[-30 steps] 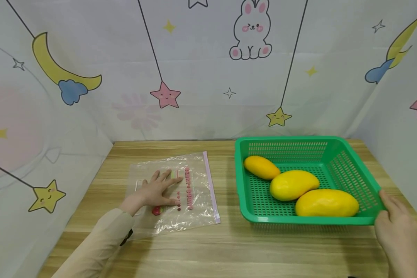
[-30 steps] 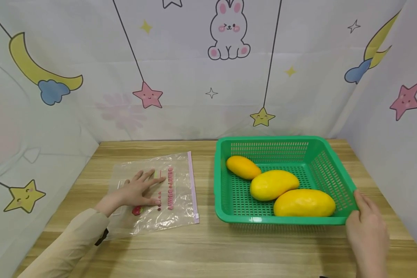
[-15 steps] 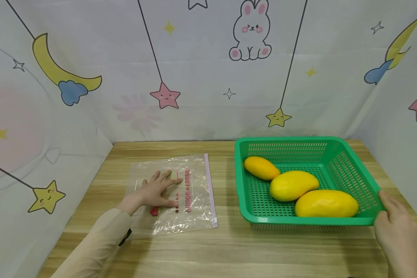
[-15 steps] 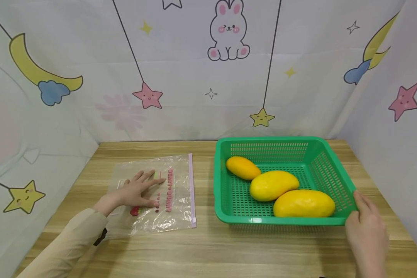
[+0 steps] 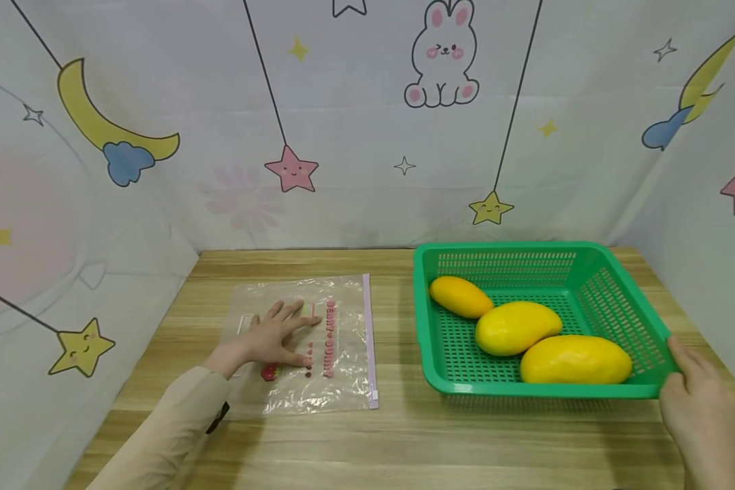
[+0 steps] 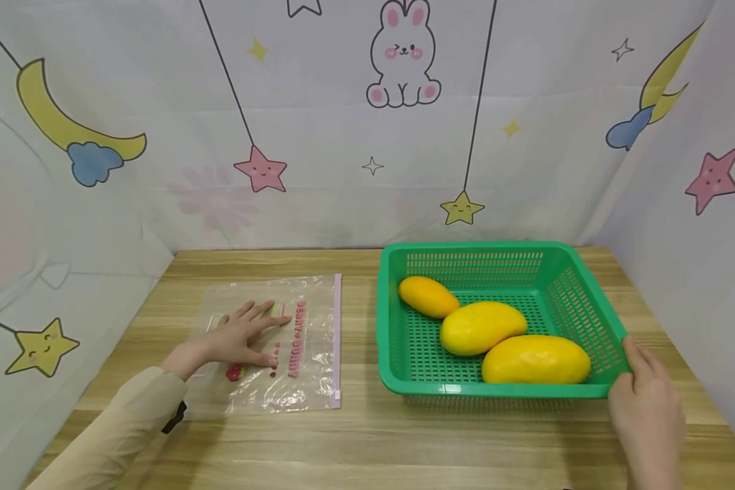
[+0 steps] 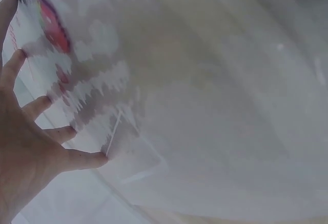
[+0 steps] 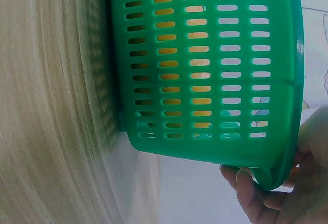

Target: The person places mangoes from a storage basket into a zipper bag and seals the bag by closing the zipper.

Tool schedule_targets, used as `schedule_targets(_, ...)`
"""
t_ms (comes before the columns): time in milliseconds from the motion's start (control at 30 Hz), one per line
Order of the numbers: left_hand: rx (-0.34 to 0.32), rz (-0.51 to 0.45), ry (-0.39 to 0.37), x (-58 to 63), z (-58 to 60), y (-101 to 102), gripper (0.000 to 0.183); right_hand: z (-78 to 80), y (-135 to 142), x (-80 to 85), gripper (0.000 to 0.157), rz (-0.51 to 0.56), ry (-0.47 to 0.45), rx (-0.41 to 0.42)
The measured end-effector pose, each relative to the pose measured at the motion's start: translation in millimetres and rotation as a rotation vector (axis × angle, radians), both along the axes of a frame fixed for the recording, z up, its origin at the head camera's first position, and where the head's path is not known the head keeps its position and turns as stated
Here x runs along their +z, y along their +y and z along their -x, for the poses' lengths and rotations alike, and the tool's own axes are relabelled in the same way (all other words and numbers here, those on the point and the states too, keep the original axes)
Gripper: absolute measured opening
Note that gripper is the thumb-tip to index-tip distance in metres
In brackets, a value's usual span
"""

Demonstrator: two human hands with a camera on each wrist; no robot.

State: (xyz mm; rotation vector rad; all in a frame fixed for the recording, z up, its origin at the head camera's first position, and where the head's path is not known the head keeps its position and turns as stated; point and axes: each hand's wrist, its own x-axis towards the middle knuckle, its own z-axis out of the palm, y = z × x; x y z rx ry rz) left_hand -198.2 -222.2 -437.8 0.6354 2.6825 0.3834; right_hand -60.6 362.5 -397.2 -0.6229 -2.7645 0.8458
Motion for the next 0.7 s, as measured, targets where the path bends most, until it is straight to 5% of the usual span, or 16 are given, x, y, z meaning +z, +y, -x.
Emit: schedule_targets(700,-0.054,-0.026,0.022,-6.0,5.6,-8.9,0.086,-0.3,1.6,-2.6,0.056,-0.019,0.023,0.008)
